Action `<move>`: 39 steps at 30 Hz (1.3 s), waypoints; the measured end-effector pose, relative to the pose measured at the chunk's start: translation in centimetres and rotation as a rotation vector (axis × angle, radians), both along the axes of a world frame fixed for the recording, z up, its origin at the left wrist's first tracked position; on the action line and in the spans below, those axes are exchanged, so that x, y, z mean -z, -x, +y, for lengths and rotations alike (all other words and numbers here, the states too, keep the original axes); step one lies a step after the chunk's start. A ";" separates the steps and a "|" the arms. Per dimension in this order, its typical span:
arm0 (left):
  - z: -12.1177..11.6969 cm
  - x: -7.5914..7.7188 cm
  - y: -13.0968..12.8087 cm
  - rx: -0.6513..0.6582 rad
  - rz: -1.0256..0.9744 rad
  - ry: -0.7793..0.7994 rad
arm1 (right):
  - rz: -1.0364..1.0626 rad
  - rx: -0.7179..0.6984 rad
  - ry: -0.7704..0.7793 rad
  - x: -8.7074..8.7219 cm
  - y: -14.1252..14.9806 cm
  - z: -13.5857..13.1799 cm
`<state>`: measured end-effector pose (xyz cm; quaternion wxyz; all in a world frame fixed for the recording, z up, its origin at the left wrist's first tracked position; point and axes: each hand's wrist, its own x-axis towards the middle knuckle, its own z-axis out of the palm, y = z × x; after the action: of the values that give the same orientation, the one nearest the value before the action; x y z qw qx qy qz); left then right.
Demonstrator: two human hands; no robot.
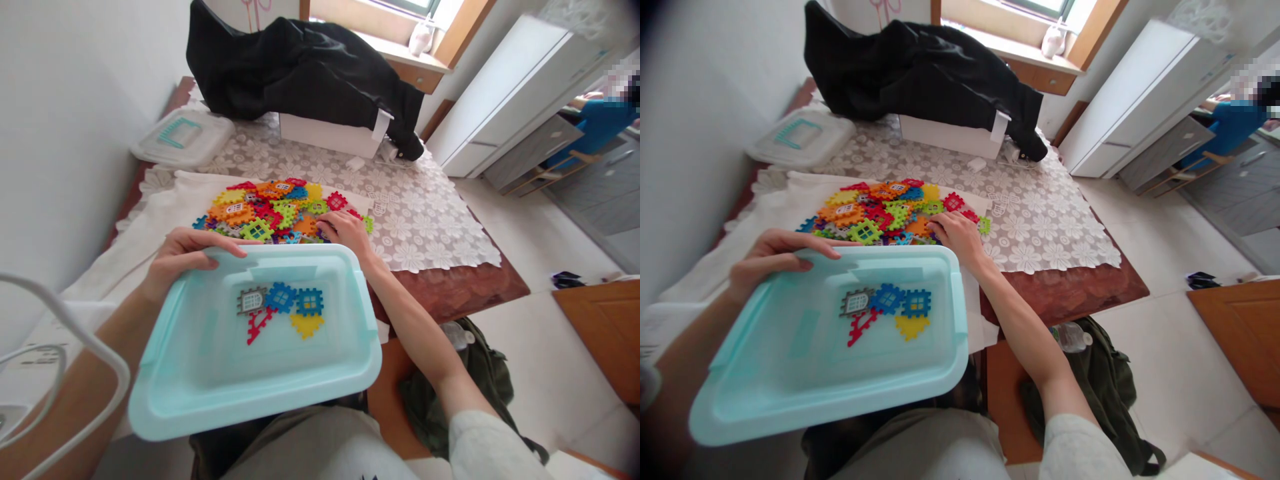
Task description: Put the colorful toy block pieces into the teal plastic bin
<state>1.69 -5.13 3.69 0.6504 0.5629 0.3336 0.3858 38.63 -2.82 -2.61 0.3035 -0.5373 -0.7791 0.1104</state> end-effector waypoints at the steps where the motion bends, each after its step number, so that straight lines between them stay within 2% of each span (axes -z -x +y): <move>1: 0.0 0.0 0.0 0.002 0.006 -0.008 | 0.024 -0.001 -0.011 0.1 -0.1 0.1; 4: 0.1 0.0 0.1 0.010 0.006 -0.012 | 0.150 0.018 -0.031 0.4 -0.3 0.5; 7: 0.1 0.2 0.1 0.021 -0.006 -0.026 | 0.264 0.098 -0.048 0.5 -0.6 0.8; 9: 0.1 0.2 0.0 0.016 -0.016 -0.018 | 0.229 0.162 -0.056 0.5 -0.8 0.9; 13: 0.0 0.1 -0.1 -0.019 -0.015 0.025 | -0.012 0.232 0.024 0.6 -1.0 0.7; 16: 0.0 0.0 -0.2 -0.020 0.005 0.022 | -0.075 0.227 0.063 0.7 -1.1 0.6; 23: 0.0 -0.1 -0.2 -0.010 0.020 0.010 | -0.028 0.125 0.051 0.5 -0.9 0.8; 31: 0.0 -0.1 -0.1 0.016 0.006 -0.029 | -0.111 0.257 0.070 1.0 -1.4 0.5; 39: 0.2 0.3 0.0 0.030 -0.003 -0.035 | 0.076 0.116 0.026 0.3 -1.3 1.2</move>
<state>1.74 -4.89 3.40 0.6466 0.5785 0.3175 0.3826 39.93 -1.66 -2.91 0.3319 -0.5808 -0.7330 0.1230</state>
